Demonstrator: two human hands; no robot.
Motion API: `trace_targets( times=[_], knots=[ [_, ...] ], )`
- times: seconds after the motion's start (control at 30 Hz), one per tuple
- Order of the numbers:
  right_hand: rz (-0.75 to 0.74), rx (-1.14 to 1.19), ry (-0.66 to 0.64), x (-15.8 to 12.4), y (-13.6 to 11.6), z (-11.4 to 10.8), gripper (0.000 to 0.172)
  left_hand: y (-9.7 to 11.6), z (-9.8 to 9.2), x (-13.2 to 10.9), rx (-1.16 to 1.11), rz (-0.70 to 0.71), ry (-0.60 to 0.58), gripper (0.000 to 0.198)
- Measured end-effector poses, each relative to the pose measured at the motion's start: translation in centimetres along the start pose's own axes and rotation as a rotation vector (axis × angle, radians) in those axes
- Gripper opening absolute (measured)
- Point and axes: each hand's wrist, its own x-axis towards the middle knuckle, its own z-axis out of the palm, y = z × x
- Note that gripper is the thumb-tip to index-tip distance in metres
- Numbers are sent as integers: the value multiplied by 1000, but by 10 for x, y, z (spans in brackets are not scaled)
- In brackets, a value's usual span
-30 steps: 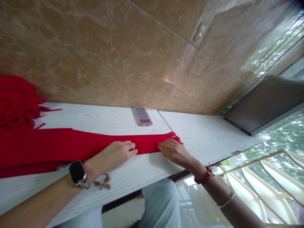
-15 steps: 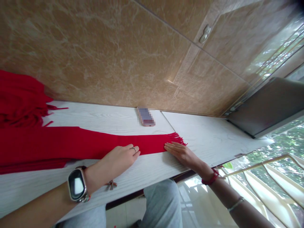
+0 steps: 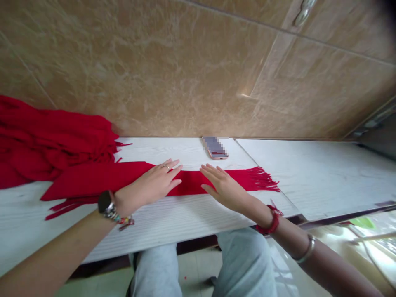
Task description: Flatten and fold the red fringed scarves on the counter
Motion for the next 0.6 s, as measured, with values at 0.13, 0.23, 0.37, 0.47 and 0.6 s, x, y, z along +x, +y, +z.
trace_targets(
  times=[0.13, 0.23, 0.37, 0.47, 0.6],
  knots=[
    [-50, 28, -136, 17, -7, 30, 53, 9, 21, -11, 19, -64, -127, 48],
    [-56, 8, -171, 7, 3, 35, 53, 14, 26, -14, 13, -76, -163, 48],
    [-3, -32, -198, -16, 28, 29, 53, 14, 17, -12, -38, -88, -214, 48],
    [64, -44, -218, -32, 56, 22, 54, -1, -10, -15, -163, 1, -307, 48],
    [107, -23, -297, -40, 100, 6, 57, -59, -54, -32, -266, 10, -328, 58]
  ],
)
